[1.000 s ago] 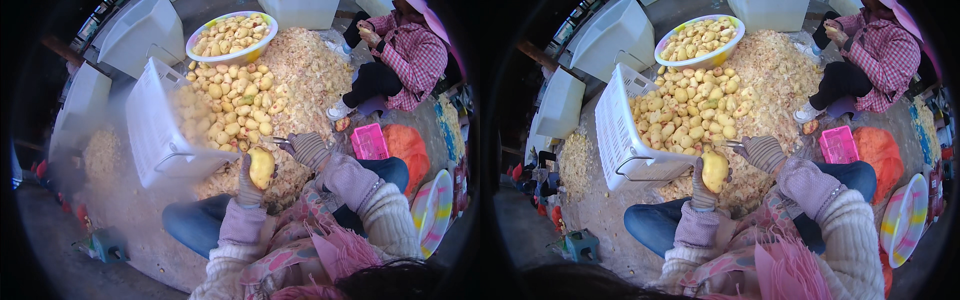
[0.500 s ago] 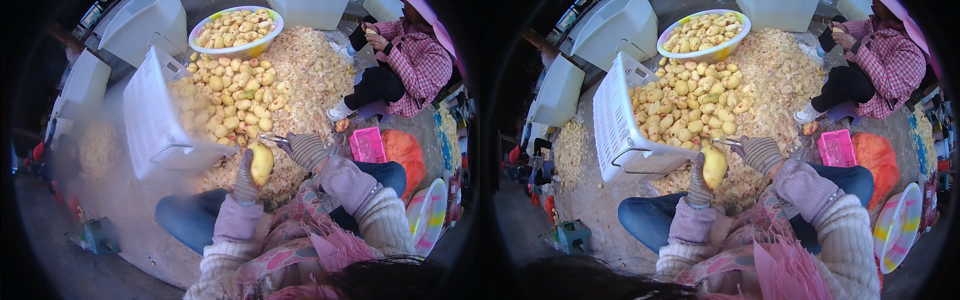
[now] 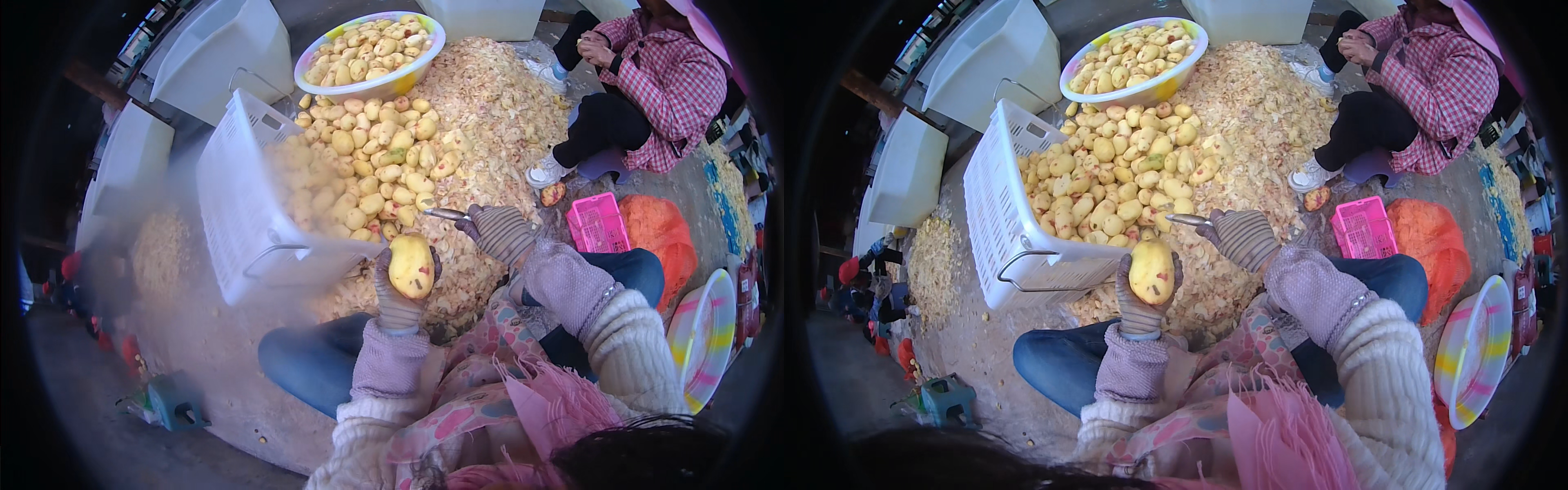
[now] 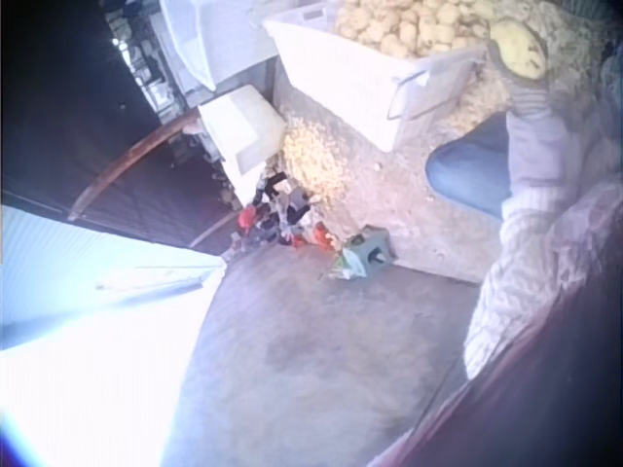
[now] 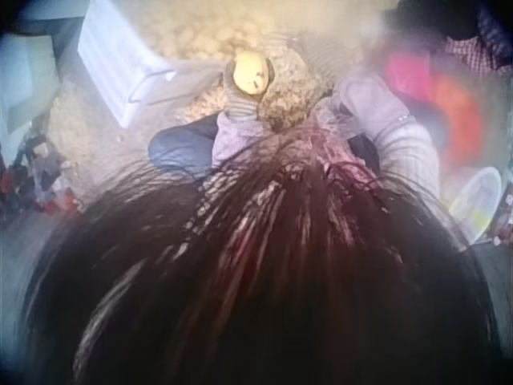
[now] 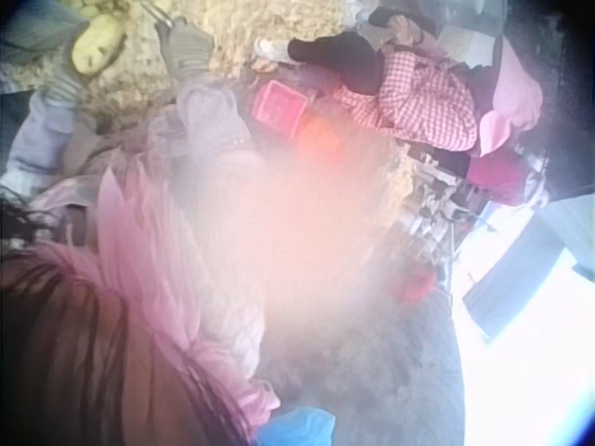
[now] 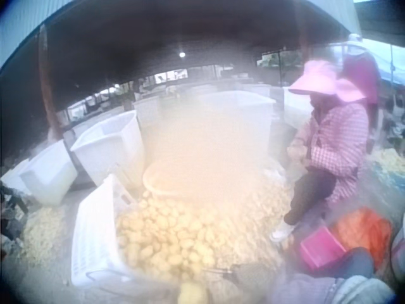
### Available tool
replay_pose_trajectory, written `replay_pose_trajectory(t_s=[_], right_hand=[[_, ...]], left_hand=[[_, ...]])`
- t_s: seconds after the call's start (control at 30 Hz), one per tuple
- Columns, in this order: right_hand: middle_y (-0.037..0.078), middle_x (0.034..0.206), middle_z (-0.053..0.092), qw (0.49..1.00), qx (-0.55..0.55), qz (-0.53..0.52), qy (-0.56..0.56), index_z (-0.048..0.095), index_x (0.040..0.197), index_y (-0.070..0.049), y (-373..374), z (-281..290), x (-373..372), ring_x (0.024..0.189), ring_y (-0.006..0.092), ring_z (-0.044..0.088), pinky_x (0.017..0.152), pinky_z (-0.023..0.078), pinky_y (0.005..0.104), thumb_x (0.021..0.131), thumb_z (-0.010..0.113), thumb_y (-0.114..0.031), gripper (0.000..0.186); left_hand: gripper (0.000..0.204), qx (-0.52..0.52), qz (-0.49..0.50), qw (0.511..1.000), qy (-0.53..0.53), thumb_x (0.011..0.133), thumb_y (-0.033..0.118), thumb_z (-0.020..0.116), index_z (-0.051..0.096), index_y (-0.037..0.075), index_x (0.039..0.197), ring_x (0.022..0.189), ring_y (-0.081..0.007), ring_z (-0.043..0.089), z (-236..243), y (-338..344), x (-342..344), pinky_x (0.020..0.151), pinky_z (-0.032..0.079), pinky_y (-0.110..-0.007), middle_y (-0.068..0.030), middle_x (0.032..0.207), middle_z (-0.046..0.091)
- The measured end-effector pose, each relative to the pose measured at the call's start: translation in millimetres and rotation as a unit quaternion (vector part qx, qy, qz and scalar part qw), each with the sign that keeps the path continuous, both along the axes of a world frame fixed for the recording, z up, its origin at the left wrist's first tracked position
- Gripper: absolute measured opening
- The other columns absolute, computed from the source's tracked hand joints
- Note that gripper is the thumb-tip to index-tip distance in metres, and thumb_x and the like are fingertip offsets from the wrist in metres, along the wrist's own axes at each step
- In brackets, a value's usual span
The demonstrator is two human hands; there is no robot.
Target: The person sits on the floor and peels small yellow fruits with a knife, placing the peeled items into a white basket. A second person nearby also peels fruit. The peeled fruits accumulate in the basket while peels pile on the floor.
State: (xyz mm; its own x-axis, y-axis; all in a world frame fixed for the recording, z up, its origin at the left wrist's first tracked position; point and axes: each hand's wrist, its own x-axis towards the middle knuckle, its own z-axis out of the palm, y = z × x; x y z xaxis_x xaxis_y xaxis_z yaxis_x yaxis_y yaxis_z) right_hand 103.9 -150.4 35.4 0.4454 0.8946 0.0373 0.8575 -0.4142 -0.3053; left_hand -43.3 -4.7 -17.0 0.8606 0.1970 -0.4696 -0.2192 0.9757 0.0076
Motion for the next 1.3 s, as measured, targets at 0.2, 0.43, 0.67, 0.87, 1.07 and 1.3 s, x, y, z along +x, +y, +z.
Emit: replay_pose_trajectory(t_s=[0.2,0.43,0.67,0.87,1.07,1.3], right_hand=[[0.015,0.065,0.062,0.998,-0.017,0.052,0.017,0.058,0.087,-0.002,2.0,-12.3,-6.4,0.058,0.0323,0.063,0.053,0.05,0.0443,0.092,0.052,-0.048,0.046],[0.016,0.064,0.061,0.995,0.003,0.099,-0.004,0.057,0.088,-0.002,9.3,-8.5,2.0,0.057,0.0326,0.062,0.051,0.049,0.045,0.092,0.052,-0.047,0.045],[0.012,0.063,0.058,0.976,0.063,0.21,0.014,0.056,0.081,-0.006,8.3,-3.7,4.9,0.056,0.0319,0.061,0.052,0.048,0.0443,0.09,0.057,-0.043,0.038],[0.014,0.065,0.06,0.99,0.022,0.14,0.014,0.057,0.083,-0.004,13.2,-4.1,2.8,0.055,0.0315,0.062,0.05,0.049,0.0444,0.091,0.055,-0.044,0.041],[0.015,0.068,0.062,1.0,-0.001,0.025,0.0,0.057,0.085,-0.003,16.9,-4.4,6.1,0.057,0.0319,0.062,0.051,0.049,0.0445,0.092,0.052,-0.046,0.044],[0.015,0.062,0.06,0.998,-0.002,-0.061,0.015,0.057,0.086,-0.003,12.2,11.8,9.0,0.056,0.0343,0.061,0.051,0.048,0.0459,0.093,0.051,-0.047,0.045]], left_hand=[[0.059,0.033,-0.005,0.999,0.02,0.079,0.045,0.066,0.056,0.007,0.122,0.108,-0.0342,0.057,-13.2,10.8,4.4,0.092,0.049,-0.051,-0.0143,0.116,0.061],[0.061,-0.054,-0.005,0.998,-0.026,0.078,0.046,0.065,0.055,0.007,0.124,0.111,-0.0367,0.054,-1.6,13.1,1.1,0.094,0.047,-0.053,-0.0162,0.121,0.058],[0.072,0.013,0.003,1.0,-0.012,0.076,0.055,0.063,0.051,0.008,0.13,0.11,-0.0389,0.054,-10.5,15.9,6.5,0.092,0.047,-0.057,-0.0204,0.124,0.056],[0.064,0.069,0.004,0.997,0.02,0.077,0.045,0.065,0.053,0.007,0.127,0.106,-0.0367,0.058,-24.8,21.1,2.9,0.089,0.05,-0.052,-0.0186,0.118,0.06],[0.062,0.064,-0.036,0.997,-0.001,0.079,0.044,0.064,0.053,0.005,0.125,0.106,-0.0358,0.058,-12.7,17.5,5.8,0.088,0.05,-0.05,-0.0184,0.118,0.06],[0.067,0.221,-0.007,0.975,-0.015,0.073,0.031,0.071,0.047,0.009,0.132,0.11,-0.0303,0.058,9.2,8.1,-3.9,0.093,0.05,-0.044,-0.0124,0.12,0.058]])
